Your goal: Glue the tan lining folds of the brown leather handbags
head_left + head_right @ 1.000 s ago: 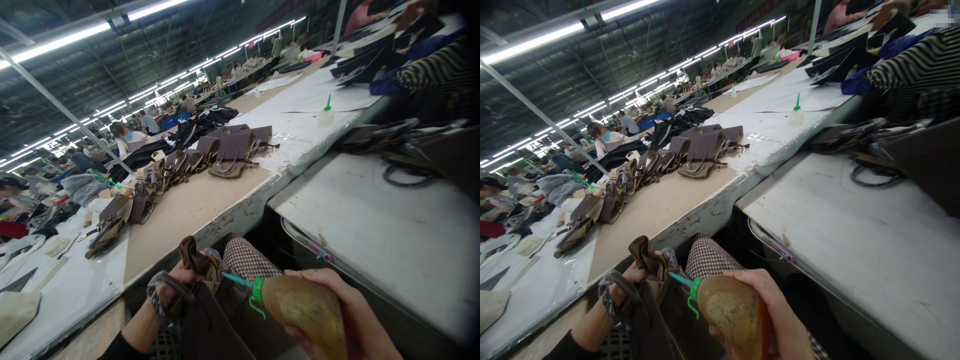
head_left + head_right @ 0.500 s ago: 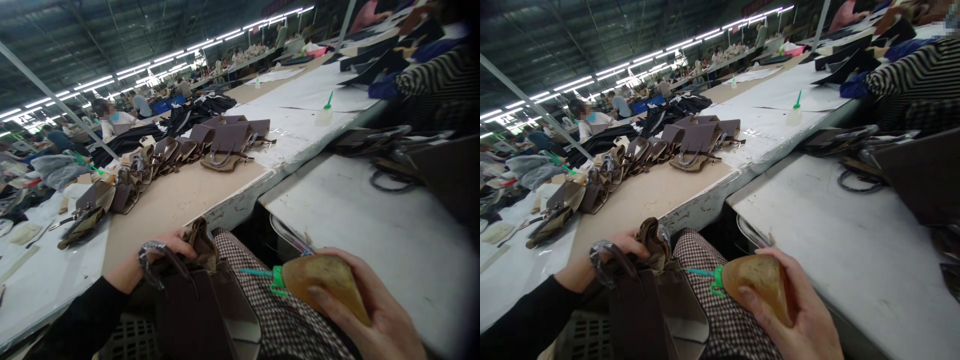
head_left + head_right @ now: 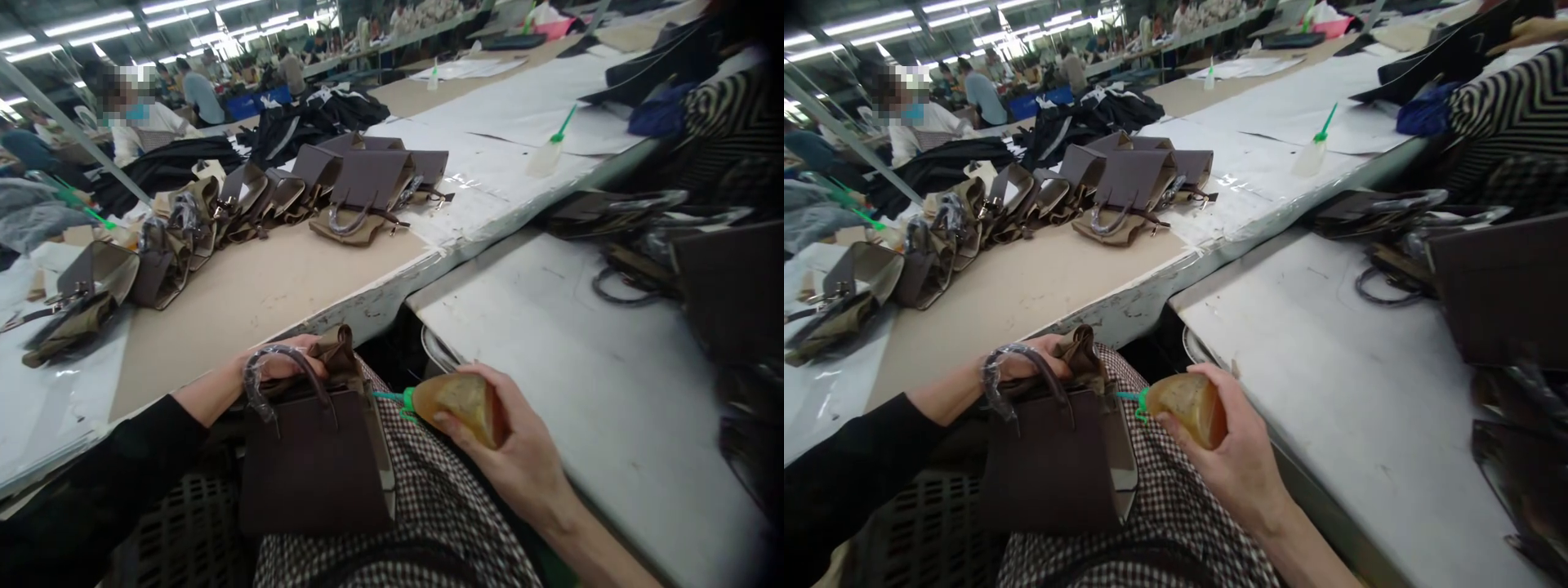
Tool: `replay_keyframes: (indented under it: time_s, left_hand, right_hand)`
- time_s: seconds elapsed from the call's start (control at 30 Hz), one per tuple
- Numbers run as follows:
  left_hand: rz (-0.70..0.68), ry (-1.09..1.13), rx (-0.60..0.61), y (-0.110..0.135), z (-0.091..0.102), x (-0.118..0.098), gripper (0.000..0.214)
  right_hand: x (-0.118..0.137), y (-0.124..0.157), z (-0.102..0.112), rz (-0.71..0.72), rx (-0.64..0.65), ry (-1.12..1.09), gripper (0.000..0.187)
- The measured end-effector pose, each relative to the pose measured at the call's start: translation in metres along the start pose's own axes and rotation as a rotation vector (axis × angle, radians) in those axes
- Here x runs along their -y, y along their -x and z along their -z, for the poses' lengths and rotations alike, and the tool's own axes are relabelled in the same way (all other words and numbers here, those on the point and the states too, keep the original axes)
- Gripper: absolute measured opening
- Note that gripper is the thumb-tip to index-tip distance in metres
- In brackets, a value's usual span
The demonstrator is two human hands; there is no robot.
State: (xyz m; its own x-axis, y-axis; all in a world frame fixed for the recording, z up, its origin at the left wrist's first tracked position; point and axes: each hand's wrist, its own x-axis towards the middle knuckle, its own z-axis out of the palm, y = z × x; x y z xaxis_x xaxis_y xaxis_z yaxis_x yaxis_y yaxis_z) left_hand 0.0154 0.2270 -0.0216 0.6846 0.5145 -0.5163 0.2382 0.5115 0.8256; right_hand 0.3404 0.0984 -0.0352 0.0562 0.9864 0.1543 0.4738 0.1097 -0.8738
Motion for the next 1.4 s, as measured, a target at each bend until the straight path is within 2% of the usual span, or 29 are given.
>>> replay_keyframes:
  time_s: [0.27, 0.43, 0.63, 0.9, 1.17, 1.27, 1.4]
  left_hand:
    - [-0.024, -0.004, 0.038, 0.004, -0.011, -0.004, 0.032]
    - [-0.030, -0.002, 0.053, 0.003, -0.014, -0.006, 0.029]
    - [-0.021, 0.006, 0.068, 0.001, -0.013, -0.004, 0.039]
    - [-0.026, 0.020, 0.061, 0.000, -0.010, 0.003, 0.044]
    - [-0.058, -0.018, 0.056, 0.005, -0.019, -0.001, 0.039]
    - [-0.077, -0.096, 0.038, 0.016, -0.027, -0.009, 0.034]
    - [-0.126, -0.324, -0.049, 0.036, -0.039, -0.026, 0.027]
  right_hand:
    - [-0.006, -0.007, -0.006, 0.060, 0.066, 0.045, 0.052]
    - [-0.005, 0.001, -0.002, 0.052, 0.126, 0.079, 0.049]
    - [-0.006, 0.010, 0.000, 0.093, 0.187, 0.137, 0.046]
    - [-0.017, 0.027, 0.000, 0.042, 0.322, 0.170, 0.044]
    - [-0.015, 0.030, -0.001, -0.091, 0.432, 0.128, 0.042]
    - [-0.013, 0.025, 0.001, -0.211, 0.435, 0.107, 0.037]
    - [-0.011, 0.022, 0.003, -0.412, 0.421, -0.021, 0.035]
